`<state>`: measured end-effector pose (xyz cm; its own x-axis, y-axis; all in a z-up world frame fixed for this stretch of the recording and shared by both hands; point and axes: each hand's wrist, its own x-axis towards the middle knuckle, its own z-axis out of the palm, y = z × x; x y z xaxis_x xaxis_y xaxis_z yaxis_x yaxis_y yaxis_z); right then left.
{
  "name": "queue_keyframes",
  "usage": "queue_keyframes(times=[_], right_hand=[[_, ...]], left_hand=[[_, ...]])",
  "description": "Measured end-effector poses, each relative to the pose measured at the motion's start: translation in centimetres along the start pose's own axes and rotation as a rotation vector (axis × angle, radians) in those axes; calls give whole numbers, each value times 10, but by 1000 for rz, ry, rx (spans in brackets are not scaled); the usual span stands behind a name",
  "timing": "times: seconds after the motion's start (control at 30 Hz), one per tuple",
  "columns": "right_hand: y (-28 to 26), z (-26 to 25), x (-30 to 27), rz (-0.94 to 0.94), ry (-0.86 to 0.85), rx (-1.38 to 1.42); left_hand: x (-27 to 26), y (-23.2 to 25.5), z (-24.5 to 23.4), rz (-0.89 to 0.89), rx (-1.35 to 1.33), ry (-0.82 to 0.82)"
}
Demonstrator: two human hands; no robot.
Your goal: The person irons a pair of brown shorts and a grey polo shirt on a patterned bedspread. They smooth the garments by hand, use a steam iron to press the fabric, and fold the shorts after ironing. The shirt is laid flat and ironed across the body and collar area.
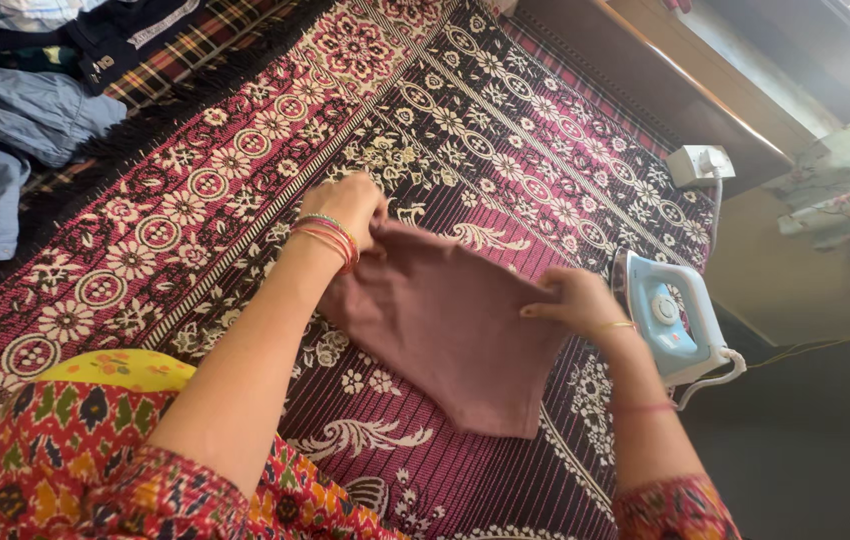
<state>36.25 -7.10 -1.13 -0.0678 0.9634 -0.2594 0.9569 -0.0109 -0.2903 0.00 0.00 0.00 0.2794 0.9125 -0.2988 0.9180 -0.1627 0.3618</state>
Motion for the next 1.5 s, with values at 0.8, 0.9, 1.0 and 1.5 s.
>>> queue_keyframes(times=[0.8,0.9,1.0,1.5], right_hand=[[-56,117,-219,-97,320,306],[-54,100,-213,-88,364,95],[-52,93,-211,-203,374,89],[-25,61,-125,301,958,1022]], left_hand=[[-91,27,60,114,574,59],[-111,55,88,379,459,232],[-114,82,122,681,227,123],[-8,117,166,297,-1065,427]])
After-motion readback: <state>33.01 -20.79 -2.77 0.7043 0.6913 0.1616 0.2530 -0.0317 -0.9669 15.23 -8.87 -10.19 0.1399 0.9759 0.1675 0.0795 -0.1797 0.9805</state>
